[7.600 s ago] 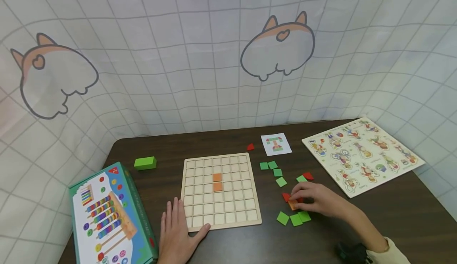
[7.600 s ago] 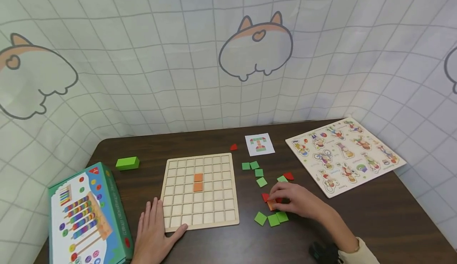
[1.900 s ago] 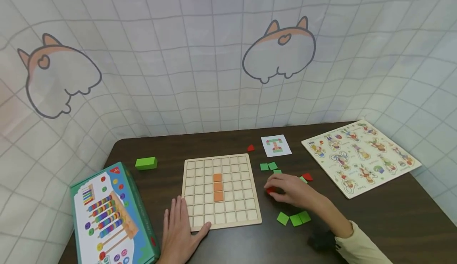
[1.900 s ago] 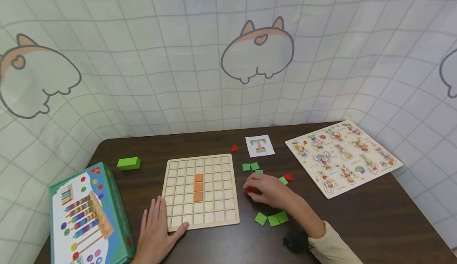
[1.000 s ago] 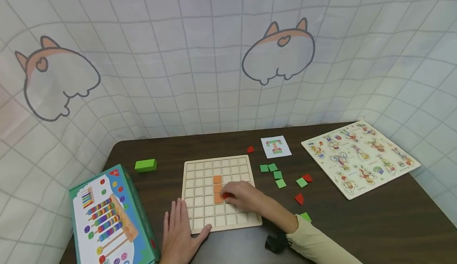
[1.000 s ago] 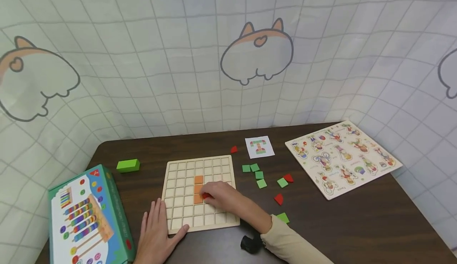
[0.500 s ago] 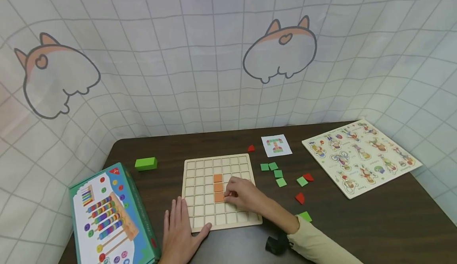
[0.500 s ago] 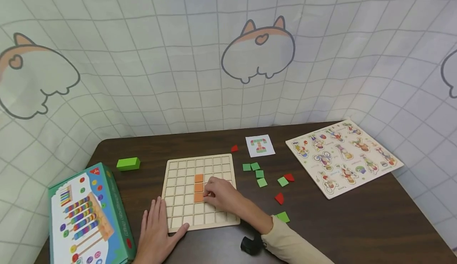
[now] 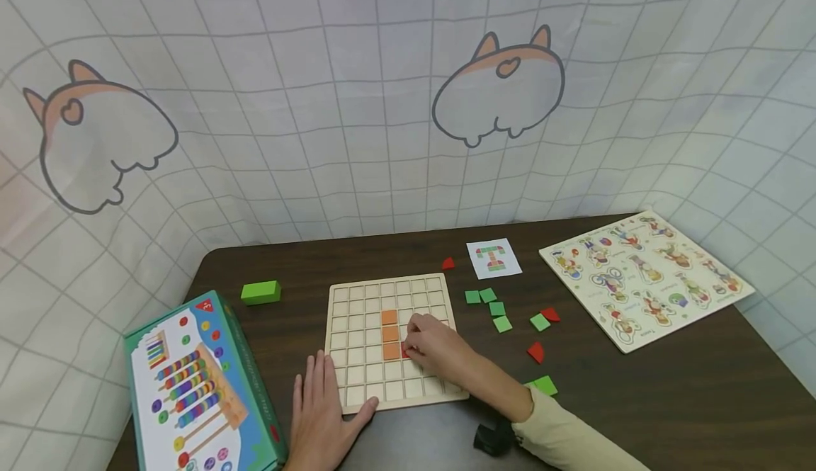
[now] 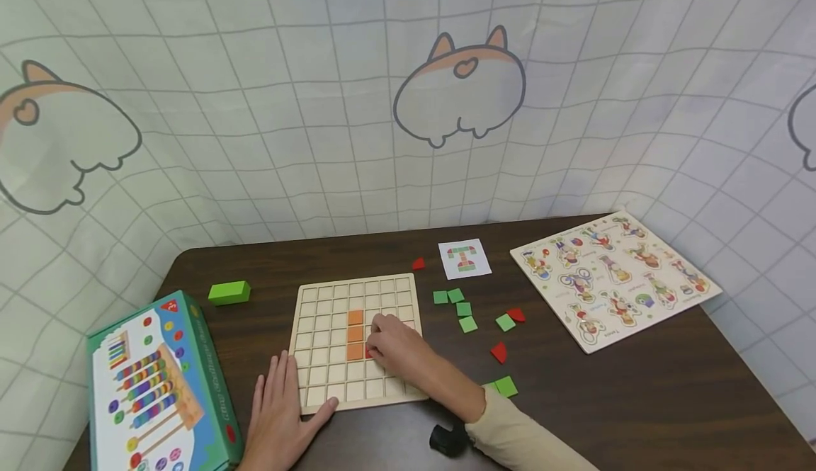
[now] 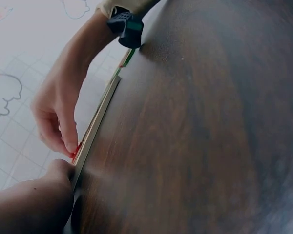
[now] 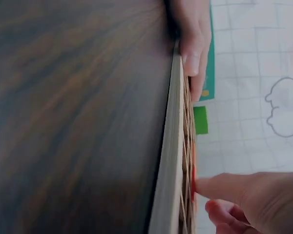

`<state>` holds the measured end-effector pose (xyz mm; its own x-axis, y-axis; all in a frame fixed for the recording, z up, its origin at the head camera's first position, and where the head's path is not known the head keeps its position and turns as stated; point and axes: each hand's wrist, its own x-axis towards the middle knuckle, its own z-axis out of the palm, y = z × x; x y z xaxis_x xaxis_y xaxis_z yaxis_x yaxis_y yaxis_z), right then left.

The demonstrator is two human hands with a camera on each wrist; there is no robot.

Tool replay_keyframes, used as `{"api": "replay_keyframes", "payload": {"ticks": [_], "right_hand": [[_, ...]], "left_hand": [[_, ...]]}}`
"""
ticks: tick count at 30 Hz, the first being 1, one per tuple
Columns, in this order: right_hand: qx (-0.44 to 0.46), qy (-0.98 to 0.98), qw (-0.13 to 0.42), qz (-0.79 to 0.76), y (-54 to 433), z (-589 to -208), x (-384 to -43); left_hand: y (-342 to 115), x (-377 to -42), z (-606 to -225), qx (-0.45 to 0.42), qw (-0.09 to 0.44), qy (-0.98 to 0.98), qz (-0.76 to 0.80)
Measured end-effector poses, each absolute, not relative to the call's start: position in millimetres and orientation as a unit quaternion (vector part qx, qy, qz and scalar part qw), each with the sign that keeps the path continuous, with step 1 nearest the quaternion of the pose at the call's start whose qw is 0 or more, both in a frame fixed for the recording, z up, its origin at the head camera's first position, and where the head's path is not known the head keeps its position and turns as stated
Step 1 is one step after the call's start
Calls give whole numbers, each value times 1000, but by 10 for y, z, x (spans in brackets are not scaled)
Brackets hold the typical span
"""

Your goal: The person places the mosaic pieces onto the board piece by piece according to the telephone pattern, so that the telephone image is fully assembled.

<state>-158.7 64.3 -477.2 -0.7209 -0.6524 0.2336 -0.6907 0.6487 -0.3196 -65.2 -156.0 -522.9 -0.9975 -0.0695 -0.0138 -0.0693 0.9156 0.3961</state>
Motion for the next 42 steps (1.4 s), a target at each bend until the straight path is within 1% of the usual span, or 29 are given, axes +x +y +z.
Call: {"api": "replay_keyframes", "payload": {"ticks": [2,4,6,9,11,13,17,20,26,30,37,42], "right_hand": [[381,-903,41,193,739,-4719,-1555],[391,-898,19,203,913,-4657,-1522],[403,-889,7,217,1173,-4615,-1496],[413,-883,12,224,1652,-4609,-1473],[404,-886,16,226,1973,-4639,-1468],[387,-894,5,225,2249,-4670,-1467],[365,-904,-26,221,2585,-4700,-1489],[366,-903,-36,221,2670,-4681,-1517],[368,-904,-53,213,2684,-4617,-1528],[373,-904,-59,201,2683,-4604,-1528],[391,-899,-42,195,2670,-4664,-1525],[365,-906,-60,204,2589,-4666,-1526]], "left_hand": [[-1555,-650,-5236,36,-1,-978,-204],[-1552,-649,-5248,36,-4,-978,-204],[-1552,-646,-5259,36,-6,-978,-203],[-1561,-643,-5270,35,-2,-979,-201],[-1569,-644,-5266,34,1,-979,-201],[-1578,-649,-5257,33,1,-979,-201],[-1594,-655,-5227,35,-10,-979,-203],[-1600,-656,-5210,37,-18,-978,-205],[-1582,-662,-5199,38,-27,-977,-209],[-1571,-663,-5195,36,-22,-977,-208],[-1567,-656,-5204,34,-9,-977,-211],[-1565,-653,-5206,33,-8,-977,-209]]}}
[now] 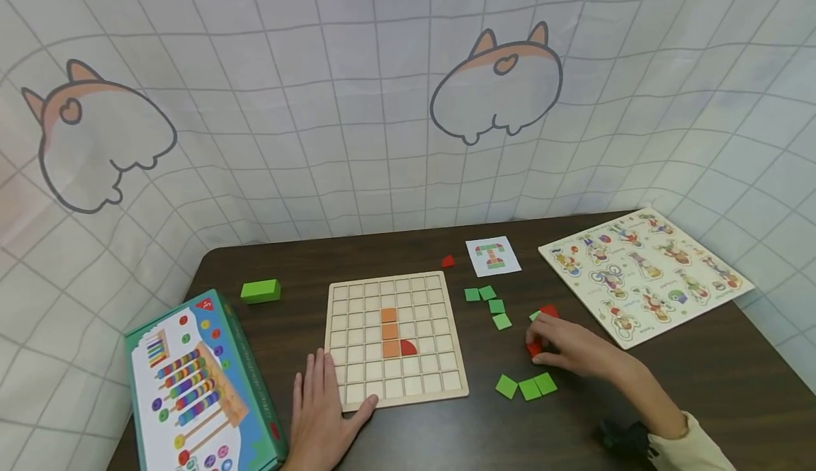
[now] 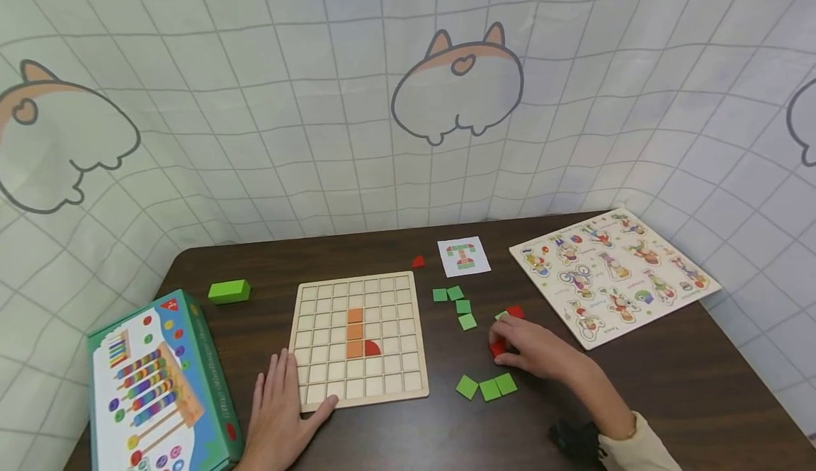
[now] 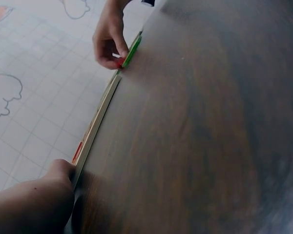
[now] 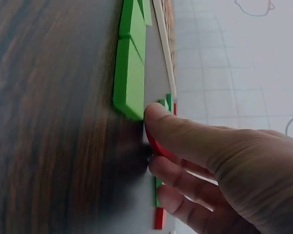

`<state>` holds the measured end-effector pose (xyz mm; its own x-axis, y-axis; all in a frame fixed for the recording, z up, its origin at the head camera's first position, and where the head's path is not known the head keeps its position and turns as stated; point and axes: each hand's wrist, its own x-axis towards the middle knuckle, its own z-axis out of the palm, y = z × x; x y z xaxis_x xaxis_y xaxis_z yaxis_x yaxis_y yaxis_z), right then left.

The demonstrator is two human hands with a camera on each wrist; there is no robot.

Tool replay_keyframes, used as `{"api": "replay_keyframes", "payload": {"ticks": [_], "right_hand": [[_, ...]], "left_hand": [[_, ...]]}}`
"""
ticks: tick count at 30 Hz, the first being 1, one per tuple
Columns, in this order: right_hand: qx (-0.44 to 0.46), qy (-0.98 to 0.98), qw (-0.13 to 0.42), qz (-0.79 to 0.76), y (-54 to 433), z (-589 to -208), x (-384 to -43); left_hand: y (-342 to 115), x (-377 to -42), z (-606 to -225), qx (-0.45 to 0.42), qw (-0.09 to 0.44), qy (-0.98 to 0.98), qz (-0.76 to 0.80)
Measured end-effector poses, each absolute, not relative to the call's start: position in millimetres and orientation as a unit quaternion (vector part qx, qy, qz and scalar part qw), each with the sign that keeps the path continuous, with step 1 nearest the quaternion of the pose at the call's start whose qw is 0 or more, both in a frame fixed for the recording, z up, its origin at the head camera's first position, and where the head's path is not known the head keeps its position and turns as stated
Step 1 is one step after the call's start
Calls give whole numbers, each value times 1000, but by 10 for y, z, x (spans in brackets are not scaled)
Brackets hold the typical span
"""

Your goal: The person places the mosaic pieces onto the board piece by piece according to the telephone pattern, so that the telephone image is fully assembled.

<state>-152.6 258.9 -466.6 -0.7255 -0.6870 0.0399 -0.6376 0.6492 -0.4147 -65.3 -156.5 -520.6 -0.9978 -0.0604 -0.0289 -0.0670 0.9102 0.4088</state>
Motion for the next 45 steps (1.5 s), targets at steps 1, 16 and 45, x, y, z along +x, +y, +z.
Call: {"api": "replay_keyframes", "payload": {"ticks": [1,16,45], "right_hand": [[-362,907,59,-207,2554,-4663,-1531],[-458,853,-42,-248,1502,-4427,-1750],[-447,812,60,-369,474,-4492,-1867]], "left_hand": [[-1567,-653,-5207,-32,5,977,210],[-1575,-647,-5210,-34,4,976,213],[-1556,-656,-5197,-34,9,977,208]]}}
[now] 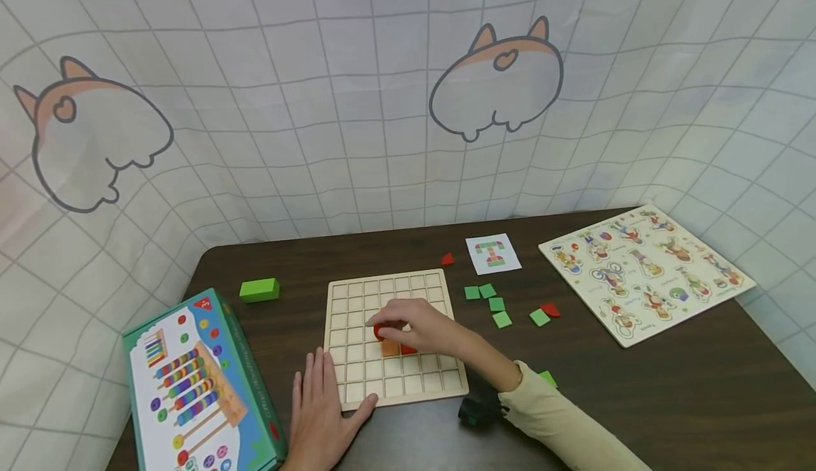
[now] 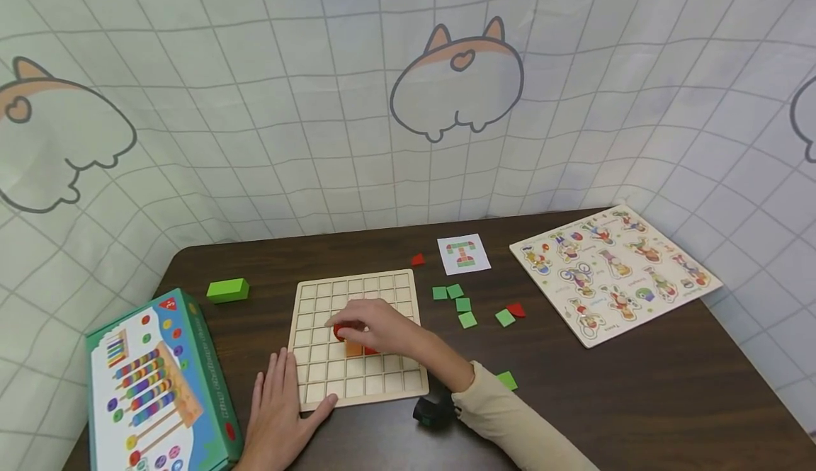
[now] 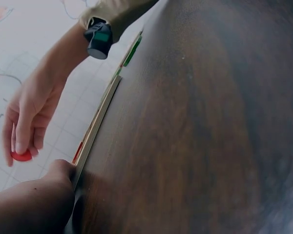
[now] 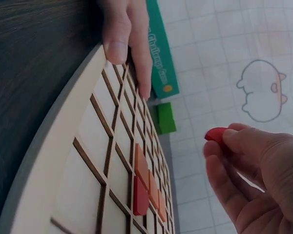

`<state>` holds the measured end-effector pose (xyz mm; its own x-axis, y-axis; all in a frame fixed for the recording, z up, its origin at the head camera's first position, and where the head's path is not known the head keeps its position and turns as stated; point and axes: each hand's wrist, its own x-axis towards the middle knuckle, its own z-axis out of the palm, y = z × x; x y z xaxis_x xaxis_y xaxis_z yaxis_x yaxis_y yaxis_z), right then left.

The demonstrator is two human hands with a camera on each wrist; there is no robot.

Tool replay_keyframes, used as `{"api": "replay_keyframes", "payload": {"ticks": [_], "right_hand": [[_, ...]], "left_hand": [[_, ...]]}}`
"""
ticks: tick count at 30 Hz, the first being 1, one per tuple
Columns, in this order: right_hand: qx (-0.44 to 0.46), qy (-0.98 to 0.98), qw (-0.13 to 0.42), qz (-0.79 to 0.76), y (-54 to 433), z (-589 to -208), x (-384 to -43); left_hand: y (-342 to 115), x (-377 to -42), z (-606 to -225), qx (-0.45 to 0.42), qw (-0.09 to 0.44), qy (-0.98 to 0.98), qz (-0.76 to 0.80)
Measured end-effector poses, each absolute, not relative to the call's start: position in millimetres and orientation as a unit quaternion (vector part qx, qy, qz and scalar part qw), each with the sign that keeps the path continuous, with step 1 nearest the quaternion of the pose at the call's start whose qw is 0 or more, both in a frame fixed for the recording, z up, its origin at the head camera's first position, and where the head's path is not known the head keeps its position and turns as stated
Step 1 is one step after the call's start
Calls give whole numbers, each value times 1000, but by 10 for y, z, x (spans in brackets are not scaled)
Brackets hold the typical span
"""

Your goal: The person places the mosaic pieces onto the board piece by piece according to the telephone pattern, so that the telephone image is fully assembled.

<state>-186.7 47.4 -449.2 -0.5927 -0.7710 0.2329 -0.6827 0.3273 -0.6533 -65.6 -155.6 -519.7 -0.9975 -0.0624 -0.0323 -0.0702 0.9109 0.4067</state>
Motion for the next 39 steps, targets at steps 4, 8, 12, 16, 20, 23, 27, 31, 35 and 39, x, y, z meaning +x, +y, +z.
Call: {"api": "replay_keyframes", "payload": {"ticks": [4,8,12,16,20,23,27,31,35,39], "right_hand": [[-422,834,87,-344,367,-4544,-1853],[-406,849,96,-324,270,-4634,-1826],[-407,862,91,-290,203,-4684,-1773],[-404,878,66,-248,165,-4683,-1733],[-418,881,37,-219,144,-4678,-1710],[-425,884,10,-195,144,-4685,-1687],[-429,892,-48,-134,161,-4708,-1662],[-447,888,-78,-79,187,-4700,-1660],[-461,877,-78,-108,319,-4594,-1685],[-446,874,-76,-179,678,-4460,-1724]], "left_hand": [[-1559,-658,-5196,-34,13,978,203],[-1561,-653,-5192,-32,16,979,199],[-1557,-657,-5187,-31,17,979,201],[-1554,-668,-5186,-30,19,978,204],[-1553,-668,-5184,-30,16,979,203],[-1556,-662,-5190,-32,12,979,202],[-1560,-658,-5197,-35,14,979,198],[-1558,-657,-5194,-35,11,980,196],[-1552,-655,-5197,-37,6,979,203],[-1551,-656,-5201,-39,8,977,208]]}}
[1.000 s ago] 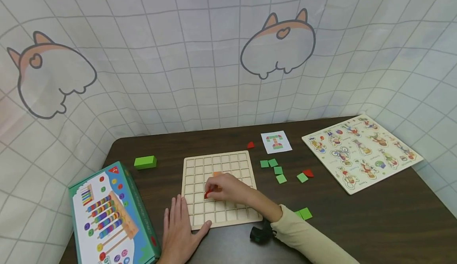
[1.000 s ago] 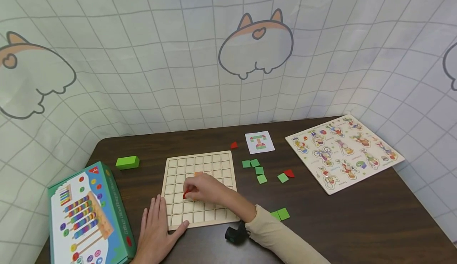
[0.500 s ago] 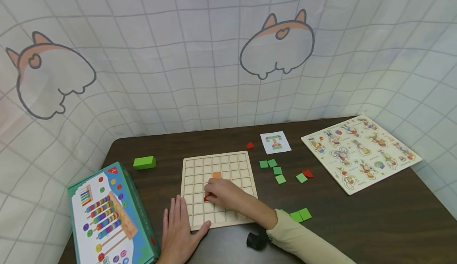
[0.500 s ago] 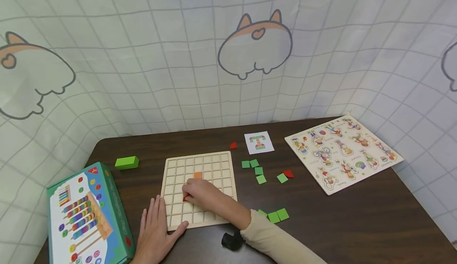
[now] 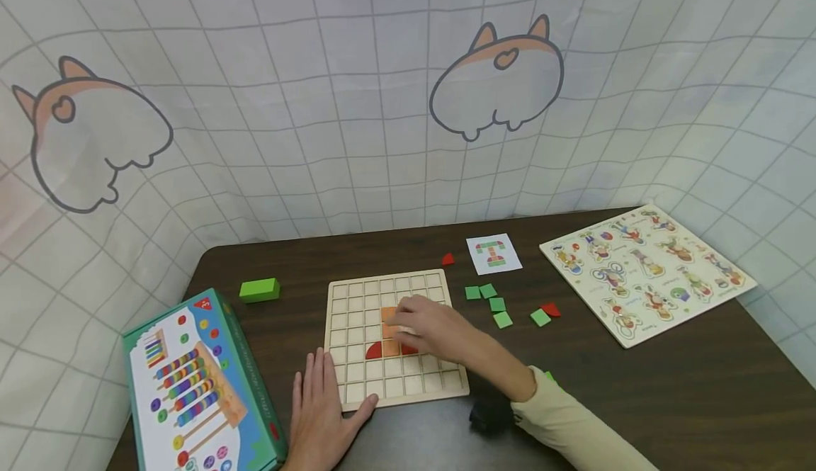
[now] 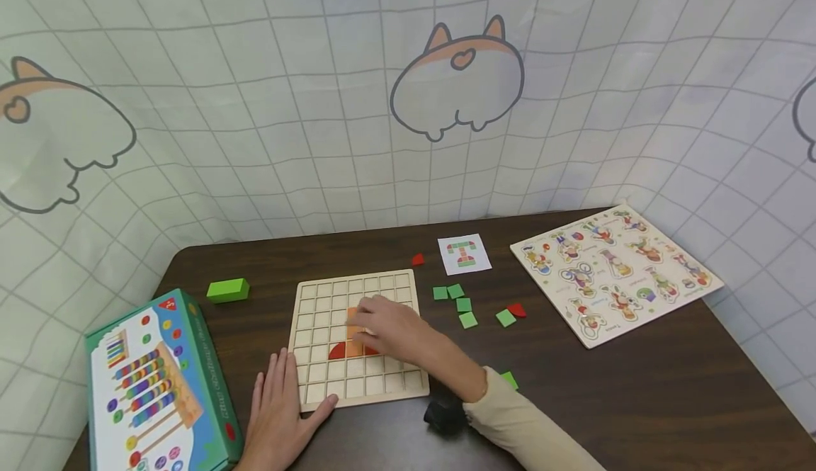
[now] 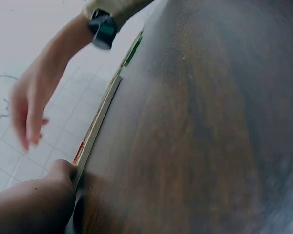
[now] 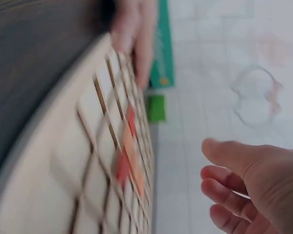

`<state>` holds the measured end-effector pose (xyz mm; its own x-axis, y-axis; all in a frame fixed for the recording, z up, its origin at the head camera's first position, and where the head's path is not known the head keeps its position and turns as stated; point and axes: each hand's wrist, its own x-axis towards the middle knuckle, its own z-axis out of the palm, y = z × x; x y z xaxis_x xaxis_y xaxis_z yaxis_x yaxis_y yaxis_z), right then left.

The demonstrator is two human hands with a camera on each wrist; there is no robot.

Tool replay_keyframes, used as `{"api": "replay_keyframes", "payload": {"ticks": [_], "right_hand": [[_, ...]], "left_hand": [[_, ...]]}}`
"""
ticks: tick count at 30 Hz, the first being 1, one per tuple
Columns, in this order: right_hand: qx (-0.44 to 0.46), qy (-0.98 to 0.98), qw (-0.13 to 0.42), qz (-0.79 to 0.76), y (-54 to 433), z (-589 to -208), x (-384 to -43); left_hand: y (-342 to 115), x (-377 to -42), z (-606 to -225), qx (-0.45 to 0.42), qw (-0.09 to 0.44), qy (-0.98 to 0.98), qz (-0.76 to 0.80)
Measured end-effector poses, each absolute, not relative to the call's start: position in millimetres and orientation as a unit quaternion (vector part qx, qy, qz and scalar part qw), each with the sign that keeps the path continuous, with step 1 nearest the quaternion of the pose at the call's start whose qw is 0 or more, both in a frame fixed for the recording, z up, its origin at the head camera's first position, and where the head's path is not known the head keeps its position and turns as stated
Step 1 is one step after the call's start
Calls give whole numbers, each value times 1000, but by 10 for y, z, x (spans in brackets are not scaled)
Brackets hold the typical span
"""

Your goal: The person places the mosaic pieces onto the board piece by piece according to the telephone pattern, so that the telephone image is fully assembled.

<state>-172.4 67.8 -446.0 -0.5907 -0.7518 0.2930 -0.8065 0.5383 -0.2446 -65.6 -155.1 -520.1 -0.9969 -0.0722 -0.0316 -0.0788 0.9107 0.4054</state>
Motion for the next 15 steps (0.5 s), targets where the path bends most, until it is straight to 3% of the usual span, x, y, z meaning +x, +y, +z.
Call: {"api": "replay_keyframes", "payload": {"ticks": [10,15], "right_hand": [[319,-924,24,208,1974,-4598,-1797],[311,-927,22,207,2352,-4716,-1806]], "left_hand": [[-1560,-642,-5218,-38,0,977,211],[-1557,-646,-5212,-39,6,977,210]]}}
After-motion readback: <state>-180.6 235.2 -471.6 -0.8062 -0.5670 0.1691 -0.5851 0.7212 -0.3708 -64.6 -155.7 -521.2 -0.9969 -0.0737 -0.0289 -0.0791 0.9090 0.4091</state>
